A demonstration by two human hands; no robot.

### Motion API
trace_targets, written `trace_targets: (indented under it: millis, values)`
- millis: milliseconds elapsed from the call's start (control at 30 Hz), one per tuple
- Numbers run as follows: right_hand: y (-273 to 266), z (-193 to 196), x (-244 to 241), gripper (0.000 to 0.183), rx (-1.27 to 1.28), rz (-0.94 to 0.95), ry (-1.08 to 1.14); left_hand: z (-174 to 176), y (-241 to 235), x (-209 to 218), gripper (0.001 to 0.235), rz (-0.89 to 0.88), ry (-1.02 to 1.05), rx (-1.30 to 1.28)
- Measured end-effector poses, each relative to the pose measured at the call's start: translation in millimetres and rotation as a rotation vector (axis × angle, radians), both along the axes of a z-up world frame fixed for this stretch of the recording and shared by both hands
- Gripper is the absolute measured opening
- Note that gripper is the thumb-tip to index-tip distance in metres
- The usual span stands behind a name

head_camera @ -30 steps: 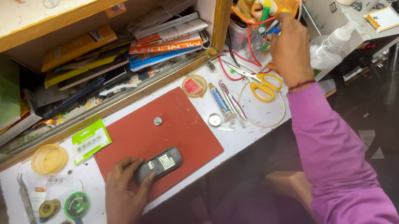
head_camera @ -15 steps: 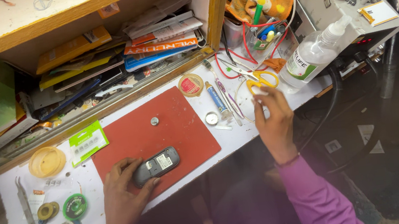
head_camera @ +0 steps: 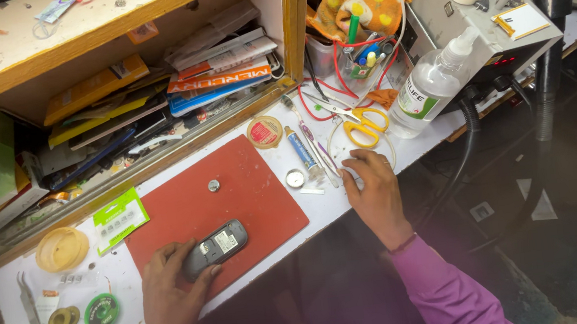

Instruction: The person disassembles a small electronic device, removes the battery, and uses a screwdriver to unscrew and reattach components. They then reassemble the device and place it on the workbench.

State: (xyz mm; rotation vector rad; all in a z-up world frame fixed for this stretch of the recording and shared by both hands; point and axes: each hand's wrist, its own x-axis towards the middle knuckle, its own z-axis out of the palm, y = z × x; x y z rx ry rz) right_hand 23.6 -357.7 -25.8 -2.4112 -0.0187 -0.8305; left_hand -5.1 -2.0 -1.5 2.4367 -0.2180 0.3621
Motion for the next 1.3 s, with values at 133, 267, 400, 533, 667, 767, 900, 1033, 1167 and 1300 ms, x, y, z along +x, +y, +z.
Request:
trace_targets:
  millis: [133,267,400,533,667,767,900,1033,1167,1300]
  values:
    - [2.2,-1.5,3.7,0.013,-0.065,-0.003,0.000,-2.4,0.3,-0.3,0.058,0.019,-0.005,0.014]
    - [-1.5,3.2,4.7,0.012,-0.059,0.036,0.009,-2.6,0.0,-0.6,0.058,0.020,-0.007,0.013]
    - [-26.5,32.5,31.1,0.012,0.232,0.185,-0.022,-0.9,-0.6,0.0,0.057,0.011,-0.007,0.012]
    - [-73.3,91.9,112.4,0.005,-0.017,0.117,-0.255,-0.5,-1.1,-0.5,0.057,0.014,-0.003,0.018]
    - [-91.5,133.6,231.9,0.034,-0.388,0.194,-0.207,-6.8,2.0,1.8,0.060,0.012,0.009,0.012]
    - [-84.2,129.0,291.2,0.064,-0.394,0.211,0.544,-15.8,8.2,7.1,0.061,-0.017,0.009,-0.028]
    - [-83.5,116.6,319.3,0.069,-0.397,0.221,0.578,-32.6,16.3,12.5,0.065,-0.025,-0.008,0.002]
    - [-86.9,112.0,329.5,0.062,-0.617,0.086,0.618,-48.2,22.7,16.4,0.066,-0.033,0.030,-0.022]
    - [-98.3,116.5,333.0,0.065,-0.520,0.142,0.545,-56.0,31.4,20.3,0.068,-0.074,0.019,-0.005]
    - [-106.1,114.0,335.9,0.056,-0.545,0.033,0.558,-61.9,33.9,20.1,0.070,-0.060,0.055,0.010]
